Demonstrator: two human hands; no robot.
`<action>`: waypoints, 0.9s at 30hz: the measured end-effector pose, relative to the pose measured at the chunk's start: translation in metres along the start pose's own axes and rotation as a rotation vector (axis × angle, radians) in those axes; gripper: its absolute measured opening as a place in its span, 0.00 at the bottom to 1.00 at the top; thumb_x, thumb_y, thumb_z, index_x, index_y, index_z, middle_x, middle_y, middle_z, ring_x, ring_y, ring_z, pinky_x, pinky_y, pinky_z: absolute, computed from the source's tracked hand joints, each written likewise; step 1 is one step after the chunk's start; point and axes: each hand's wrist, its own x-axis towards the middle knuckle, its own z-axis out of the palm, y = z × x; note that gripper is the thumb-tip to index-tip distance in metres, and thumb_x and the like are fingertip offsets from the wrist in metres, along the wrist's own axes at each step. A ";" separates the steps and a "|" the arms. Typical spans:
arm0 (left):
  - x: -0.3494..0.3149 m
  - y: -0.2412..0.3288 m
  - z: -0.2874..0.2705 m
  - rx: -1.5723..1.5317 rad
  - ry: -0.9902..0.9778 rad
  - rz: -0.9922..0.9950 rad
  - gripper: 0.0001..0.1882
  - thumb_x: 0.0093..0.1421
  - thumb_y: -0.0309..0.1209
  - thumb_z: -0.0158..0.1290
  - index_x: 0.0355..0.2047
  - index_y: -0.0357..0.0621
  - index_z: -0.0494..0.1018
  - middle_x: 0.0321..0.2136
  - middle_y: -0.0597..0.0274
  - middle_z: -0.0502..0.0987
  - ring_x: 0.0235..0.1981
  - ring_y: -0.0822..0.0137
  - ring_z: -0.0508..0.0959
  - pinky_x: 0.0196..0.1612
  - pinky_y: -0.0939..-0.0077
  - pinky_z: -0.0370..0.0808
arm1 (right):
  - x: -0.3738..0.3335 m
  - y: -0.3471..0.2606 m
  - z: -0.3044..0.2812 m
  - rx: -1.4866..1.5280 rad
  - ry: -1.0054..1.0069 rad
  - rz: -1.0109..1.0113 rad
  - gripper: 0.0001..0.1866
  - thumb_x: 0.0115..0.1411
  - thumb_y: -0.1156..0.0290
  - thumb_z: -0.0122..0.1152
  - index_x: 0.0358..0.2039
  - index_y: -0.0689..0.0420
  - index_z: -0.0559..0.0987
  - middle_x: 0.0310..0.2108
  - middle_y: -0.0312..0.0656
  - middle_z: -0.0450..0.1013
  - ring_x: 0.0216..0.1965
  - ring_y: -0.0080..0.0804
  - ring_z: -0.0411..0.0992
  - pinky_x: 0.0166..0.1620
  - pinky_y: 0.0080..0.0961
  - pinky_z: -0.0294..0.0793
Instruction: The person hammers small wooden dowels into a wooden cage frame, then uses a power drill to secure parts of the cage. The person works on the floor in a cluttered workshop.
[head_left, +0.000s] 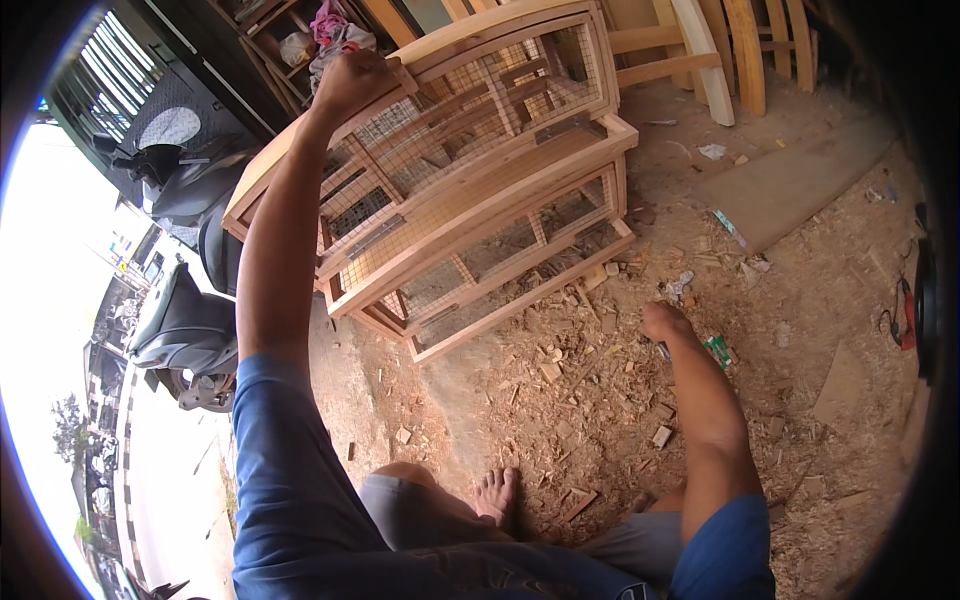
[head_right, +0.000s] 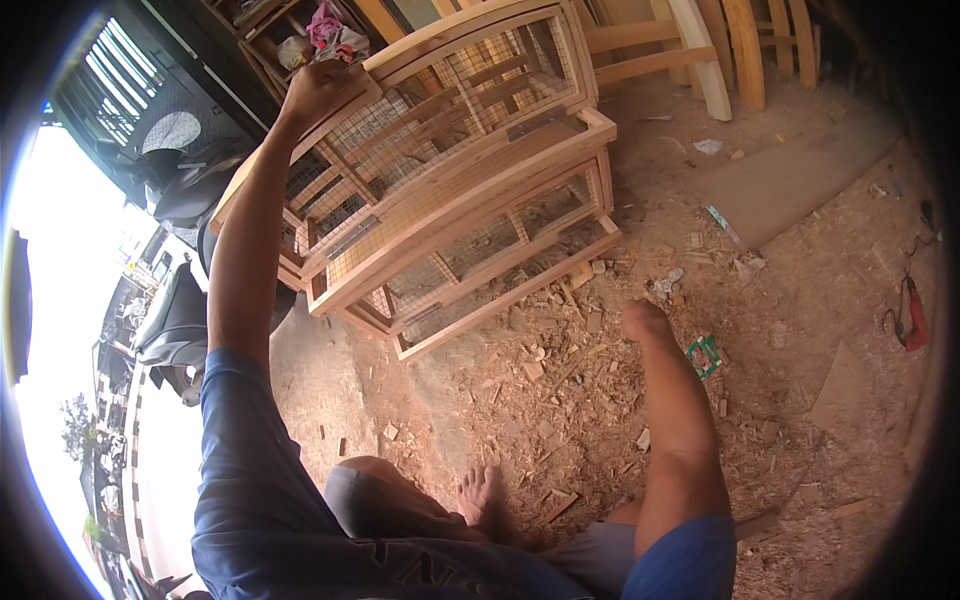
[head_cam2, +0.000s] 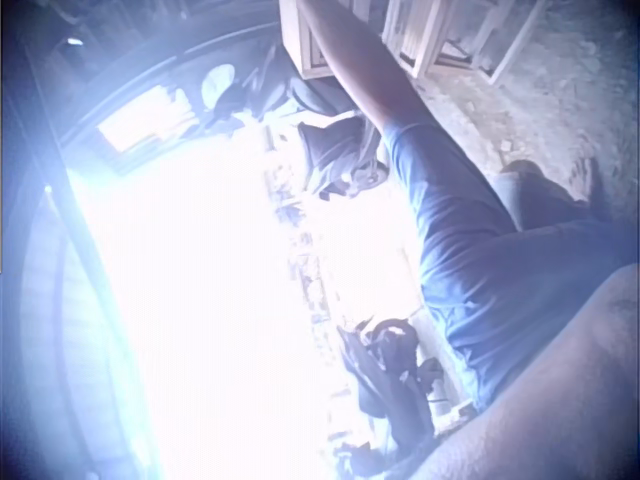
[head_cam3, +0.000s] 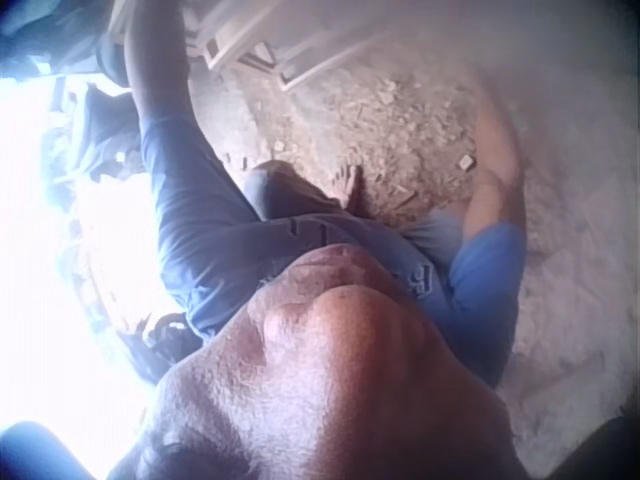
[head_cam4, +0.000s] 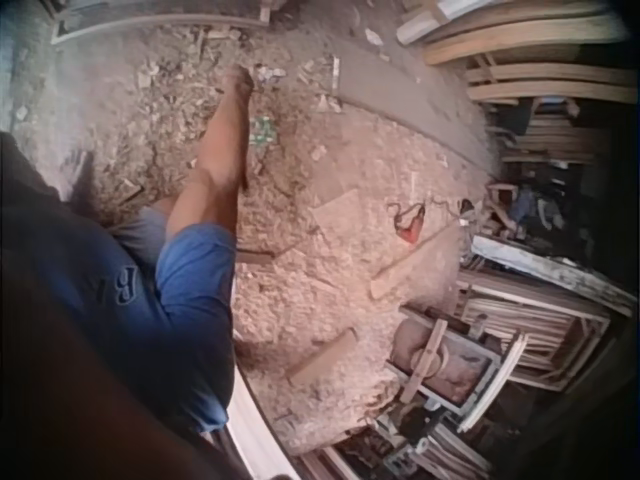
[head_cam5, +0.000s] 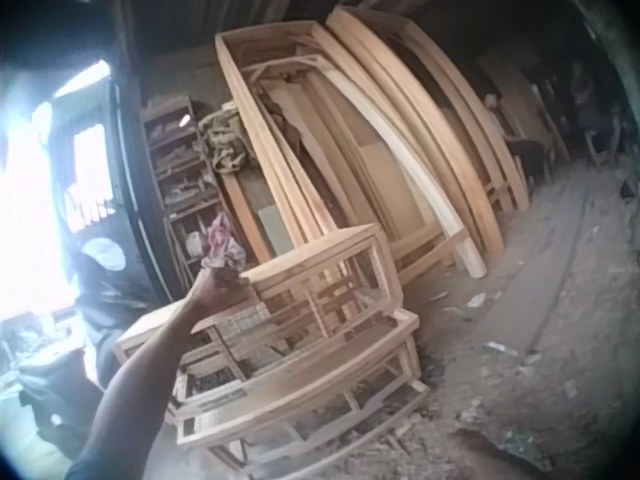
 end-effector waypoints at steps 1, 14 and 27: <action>0.001 -0.004 -0.003 -0.026 -0.009 -0.010 0.21 0.62 0.47 0.58 0.37 0.39 0.83 0.30 0.53 0.83 0.35 0.62 0.83 0.42 0.67 0.76 | 0.002 0.000 0.000 0.008 -0.025 0.001 0.17 0.66 0.64 0.57 0.48 0.63 0.79 0.48 0.52 0.78 0.48 0.45 0.78 0.50 0.43 0.78; -0.004 0.004 0.006 -0.030 0.017 0.006 0.25 0.59 0.53 0.62 0.38 0.41 0.83 0.35 0.54 0.82 0.37 0.61 0.81 0.44 0.66 0.75 | 0.012 0.004 0.011 0.029 0.008 -0.017 0.16 0.64 0.66 0.58 0.45 0.64 0.81 0.46 0.54 0.79 0.47 0.47 0.78 0.51 0.43 0.78; -0.005 0.010 0.017 0.017 0.073 -0.068 0.24 0.57 0.49 0.63 0.45 0.45 0.82 0.40 0.52 0.84 0.43 0.56 0.84 0.48 0.65 0.77 | 0.013 0.004 0.012 0.036 -0.002 -0.020 0.16 0.63 0.69 0.57 0.46 0.65 0.81 0.49 0.55 0.78 0.49 0.49 0.78 0.53 0.44 0.78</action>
